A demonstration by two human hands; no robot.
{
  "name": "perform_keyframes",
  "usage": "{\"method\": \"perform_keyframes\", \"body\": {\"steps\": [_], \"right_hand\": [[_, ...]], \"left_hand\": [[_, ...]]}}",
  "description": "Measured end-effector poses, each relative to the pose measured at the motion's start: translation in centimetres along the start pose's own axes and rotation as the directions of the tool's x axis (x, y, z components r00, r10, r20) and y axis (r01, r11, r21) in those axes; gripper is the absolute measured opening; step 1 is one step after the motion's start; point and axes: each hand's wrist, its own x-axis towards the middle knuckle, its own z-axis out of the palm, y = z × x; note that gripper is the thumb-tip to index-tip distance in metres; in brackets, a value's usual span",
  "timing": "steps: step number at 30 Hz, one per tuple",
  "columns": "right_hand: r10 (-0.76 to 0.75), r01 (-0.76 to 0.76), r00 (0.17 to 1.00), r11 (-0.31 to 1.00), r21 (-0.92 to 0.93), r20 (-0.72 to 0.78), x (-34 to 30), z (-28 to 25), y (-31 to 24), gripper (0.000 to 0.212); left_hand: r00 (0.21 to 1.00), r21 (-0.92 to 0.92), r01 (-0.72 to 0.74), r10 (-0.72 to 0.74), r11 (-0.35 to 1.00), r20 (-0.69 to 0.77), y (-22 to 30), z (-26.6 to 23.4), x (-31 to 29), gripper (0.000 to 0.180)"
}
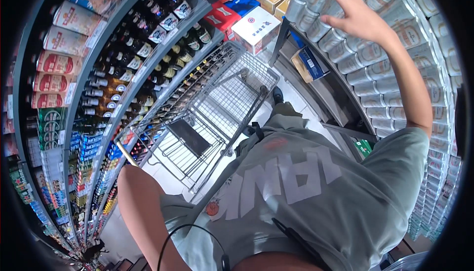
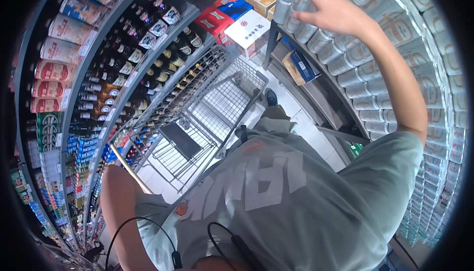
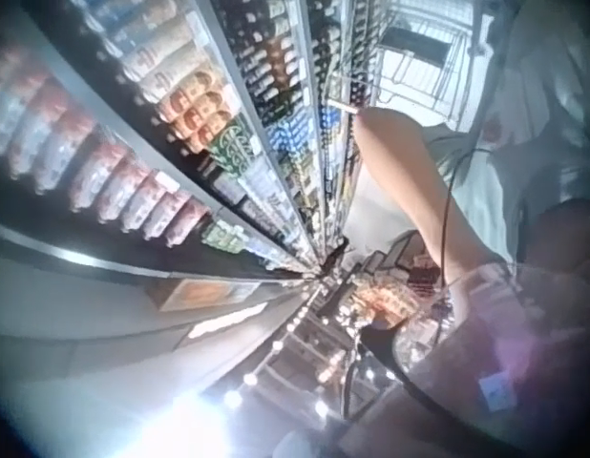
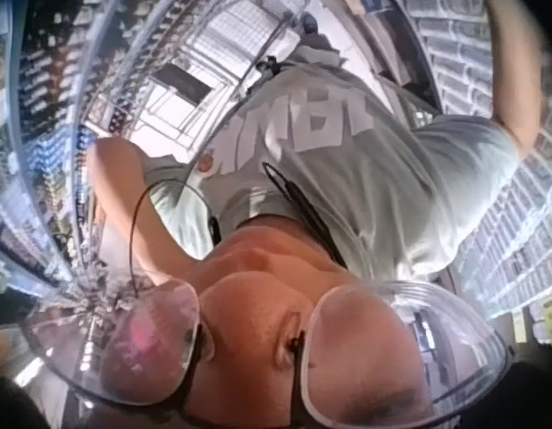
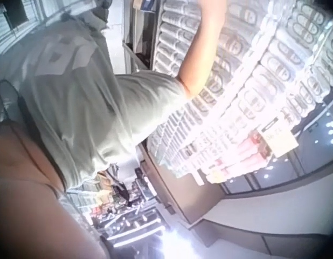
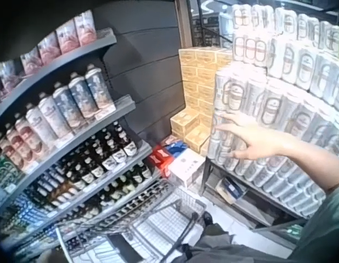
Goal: Restocking beer cans and bottles onto supermarket shelves from a shopping cart.
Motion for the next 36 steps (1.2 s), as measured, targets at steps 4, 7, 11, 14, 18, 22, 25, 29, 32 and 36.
{"method": "perform_keyframes", "body": {"steps": [4,7,11,14,18,22,25,29,32,36], "right_hand": [[0.029,-0.03,1.0,0.999,-0.013,-0.008,-1.2,0.3,0.3,0.07],[-0.085,0.063,0.98,0.99,-0.126,-0.182,-1.7,-0.8,2.1,0.059],[0.007,0.022,0.972,0.993,0.119,-0.236,-3.0,1.4,2.7,0.04],[-0.017,0.035,0.995,0.98,0.196,-0.093,-5.0,5.3,2.3,0.038],[0.033,-0.064,0.997,0.824,0.563,0.066,-8.9,10.8,2.7,0.039],[0.147,-0.184,0.982,0.605,0.774,0.119,-11.6,21.1,2.5,0.033],[0.261,-0.338,0.932,0.378,0.862,0.252,-11.8,31.3,1.1,0.032],[0.269,-0.412,0.9,0.271,0.87,0.343,-12.1,42.1,-0.7,0.035],[0.222,-0.426,0.9,0.259,0.867,0.376,-12.1,45.6,0.3,0.033],[0.228,-0.462,0.887,0.453,0.763,0.402,-11.6,43.6,4.3,0.036]], "left_hand": [[0.999,-0.004,-0.015,0.015,1.0,-0.044,0.8,-1.4,0.2,0.024],[0.993,-0.027,-0.047,0.044,0.999,-0.106,1.0,-1.8,0.0,0.028],[0.976,-0.058,-0.062,0.048,0.996,-0.21,1.8,-2.9,-1.7,0.033],[0.936,-0.109,0.073,-0.106,0.991,-0.335,2.3,-3.8,-6.6,0.037],[0.649,-0.086,0.756,-0.76,0.649,-0.039,1.8,-1.6,-18.1,0.025],[0.084,-0.019,0.996,-0.949,0.082,0.303,2.1,3.7,-27.8,0.023],[-0.099,0.116,0.992,-0.906,-0.055,0.411,3.2,6.8,-31.9,0.022],[-0.24,0.244,0.957,-0.895,-0.154,0.377,3.5,8.8,-36.0,0.02],[-0.278,0.213,0.952,-0.913,-0.22,0.298,3.5,8.7,-38.1,0.017],[-0.416,0.36,0.869,-0.896,-0.341,0.156,4.1,8.0,-38.2,0.014]]}}
